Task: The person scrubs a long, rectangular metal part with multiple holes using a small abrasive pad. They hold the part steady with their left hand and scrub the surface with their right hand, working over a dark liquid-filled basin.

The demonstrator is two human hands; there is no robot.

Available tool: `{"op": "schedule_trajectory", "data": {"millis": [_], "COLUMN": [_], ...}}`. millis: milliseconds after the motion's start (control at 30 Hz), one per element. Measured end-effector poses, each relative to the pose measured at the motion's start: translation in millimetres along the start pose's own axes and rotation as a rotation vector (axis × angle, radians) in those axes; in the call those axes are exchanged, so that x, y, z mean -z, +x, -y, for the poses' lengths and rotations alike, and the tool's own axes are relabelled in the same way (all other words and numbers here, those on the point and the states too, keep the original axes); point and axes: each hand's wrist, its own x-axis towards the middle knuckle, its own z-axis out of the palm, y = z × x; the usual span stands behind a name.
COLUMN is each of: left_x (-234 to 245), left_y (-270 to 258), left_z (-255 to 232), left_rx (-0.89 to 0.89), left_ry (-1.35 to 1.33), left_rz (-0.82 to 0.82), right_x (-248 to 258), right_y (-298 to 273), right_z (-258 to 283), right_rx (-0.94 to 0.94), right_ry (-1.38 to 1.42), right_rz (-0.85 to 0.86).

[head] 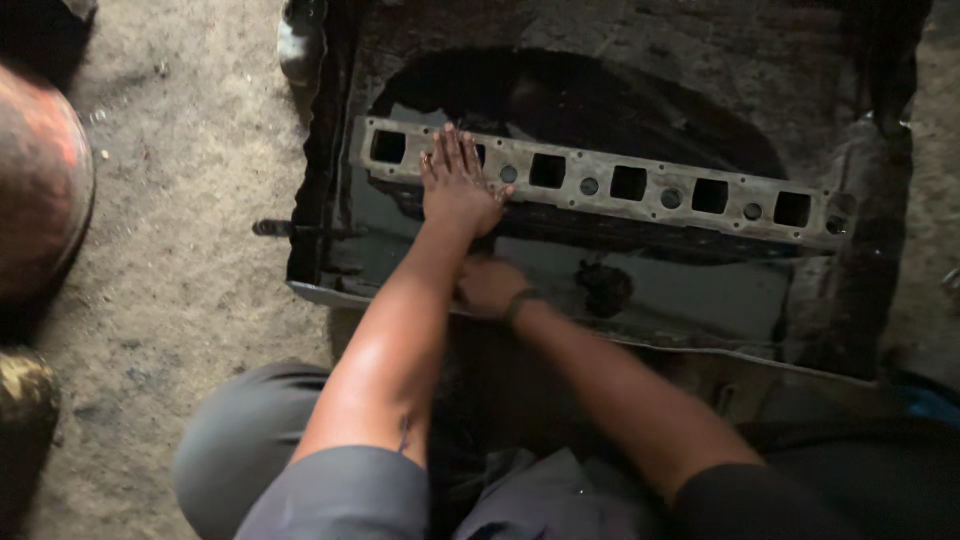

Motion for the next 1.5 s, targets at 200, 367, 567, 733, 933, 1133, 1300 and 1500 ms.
{"op": "schedule_trajectory", "data": {"millis": [200, 367, 567, 733, 933, 1133, 1300, 1500], "left_x": [-4, -4, 1, 0, 1, -5, -9, -22], "left_y": [3, 2, 3, 0, 3, -2, 7, 21], "left_z": [-2, -3, -5, -5, -3, -3, 20, 9], "left_rx": [0.014, 0.013, 0.031, 0.028, 0.022, 0.011, 0.092, -0.161], "left_ry": [-0.005, 0.027, 0.043, 0.052, 0.047, 0.028, -0.069, -0.093], "left_rz": [-0.022, -0.017, 0.037, 0.041, 0.044, -0.068, -0.171, -0.263], "right_x": [0, -25, -26, -26, -98, -41, 106, 161], "right_y": [-101, -149, -146, -139, -135, -98, -83, -77], "right_z": [-101, -159, -192, -193, -198, -172, -63, -45], "right_rx": [-0.655, -0.8, -0.798, -0.814, -0.649, -0.321, -0.385, -0.11], "right_ry": [-0.198, -0.113, -0.031, -0.124, -0.057, 0.264, 0.695, 0.787], "right_rz": [0.051, 0.21, 0.26, 0.15, 0.251, -0.041, -0.082, -0.689]}}
